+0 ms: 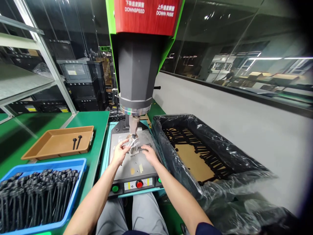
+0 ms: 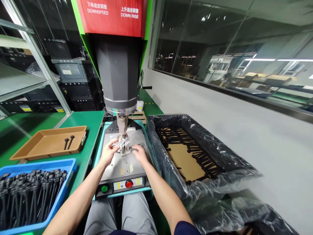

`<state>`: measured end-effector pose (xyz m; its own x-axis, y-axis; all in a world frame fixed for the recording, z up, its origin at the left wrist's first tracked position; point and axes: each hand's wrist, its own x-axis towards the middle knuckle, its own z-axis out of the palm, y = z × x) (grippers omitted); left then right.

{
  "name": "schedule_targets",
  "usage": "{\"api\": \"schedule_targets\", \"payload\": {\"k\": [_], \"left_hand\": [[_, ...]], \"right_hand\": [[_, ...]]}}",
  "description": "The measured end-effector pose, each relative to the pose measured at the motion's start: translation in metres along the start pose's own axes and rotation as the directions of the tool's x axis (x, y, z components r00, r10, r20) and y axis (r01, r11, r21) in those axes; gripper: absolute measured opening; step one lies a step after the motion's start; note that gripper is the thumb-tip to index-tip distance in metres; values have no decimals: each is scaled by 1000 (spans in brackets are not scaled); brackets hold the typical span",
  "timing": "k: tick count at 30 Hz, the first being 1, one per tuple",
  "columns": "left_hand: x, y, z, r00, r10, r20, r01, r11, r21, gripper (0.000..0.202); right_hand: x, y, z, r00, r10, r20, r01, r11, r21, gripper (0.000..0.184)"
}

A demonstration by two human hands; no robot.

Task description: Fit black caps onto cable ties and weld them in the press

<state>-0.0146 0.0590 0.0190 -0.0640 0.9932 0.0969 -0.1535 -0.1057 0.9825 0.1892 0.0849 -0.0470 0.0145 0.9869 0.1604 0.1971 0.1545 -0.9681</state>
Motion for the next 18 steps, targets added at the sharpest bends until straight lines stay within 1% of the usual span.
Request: {"api": "schedule_targets", "payload": {"k": [5, 10, 15, 18], "left_hand": [[-1, -1, -2, 1000, 10, -10, -10, 1000, 16, 56], [-7, 4, -2, 1000, 12, -10, -12, 999, 39, 50], [-18, 13, -6, 999, -27, -36, 29, 998, 58, 54], [-37, 13, -19, 996, -10, -92, 18, 996, 88, 55]], "right_hand": [[-25, 0, -10, 997, -62, 37, 65, 995, -76, 29], [-46, 2, -18, 997, -61, 40, 66, 990, -123, 25], [-69, 6, -29, 999, -36, -27, 31, 986, -166, 22], [-88, 10, -44, 994, -30, -109, 10, 982, -188, 24]]}}
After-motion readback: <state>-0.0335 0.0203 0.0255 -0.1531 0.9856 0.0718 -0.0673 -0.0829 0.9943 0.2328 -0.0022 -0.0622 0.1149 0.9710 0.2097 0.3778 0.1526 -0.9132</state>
